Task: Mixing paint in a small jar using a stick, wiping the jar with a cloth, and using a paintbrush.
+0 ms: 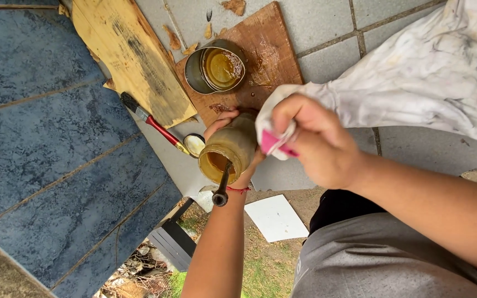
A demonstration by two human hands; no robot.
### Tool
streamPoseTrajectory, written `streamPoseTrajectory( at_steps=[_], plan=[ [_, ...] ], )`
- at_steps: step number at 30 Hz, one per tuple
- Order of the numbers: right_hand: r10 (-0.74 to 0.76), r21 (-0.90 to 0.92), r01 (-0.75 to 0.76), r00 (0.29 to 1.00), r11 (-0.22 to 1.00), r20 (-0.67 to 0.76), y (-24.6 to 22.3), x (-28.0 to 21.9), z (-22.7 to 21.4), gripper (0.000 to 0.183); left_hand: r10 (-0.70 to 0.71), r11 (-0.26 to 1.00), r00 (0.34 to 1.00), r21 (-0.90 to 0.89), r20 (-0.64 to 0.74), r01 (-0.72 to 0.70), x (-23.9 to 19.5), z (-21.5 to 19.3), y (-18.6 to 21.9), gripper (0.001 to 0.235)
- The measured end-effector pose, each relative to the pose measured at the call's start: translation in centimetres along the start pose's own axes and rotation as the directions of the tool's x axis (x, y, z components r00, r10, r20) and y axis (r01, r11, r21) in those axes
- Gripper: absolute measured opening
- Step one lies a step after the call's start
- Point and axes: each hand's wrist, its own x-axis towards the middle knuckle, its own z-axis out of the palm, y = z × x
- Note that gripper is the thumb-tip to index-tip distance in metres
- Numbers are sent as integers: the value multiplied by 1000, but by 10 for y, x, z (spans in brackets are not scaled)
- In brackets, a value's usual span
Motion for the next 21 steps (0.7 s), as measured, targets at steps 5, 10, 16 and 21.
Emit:
streamPoseTrajectory(
  at_steps=[5, 10, 16, 21],
  plan=[
    [-60, -490, 197, 958, 849, 280, 8, 14, 10, 14, 6, 979, 976, -195, -219, -50, -12, -11, -45, 20],
    [-164, -547, 375, 904, 749, 396, 25, 16, 1, 22, 5, 970, 997, -243, -71, -22, -8, -14, -31, 66],
    [-81, -630, 375, 892, 680, 445, 10, 19, -12, 27, 34, 979, 996, -199, -89, -51, -2, -7, -20, 68],
    [47, -569, 47, 988, 821, 150, 7, 9, -12, 15, 3, 999, 1000, 41, -5, -3, -2, -18, -25, 89]
  ],
)
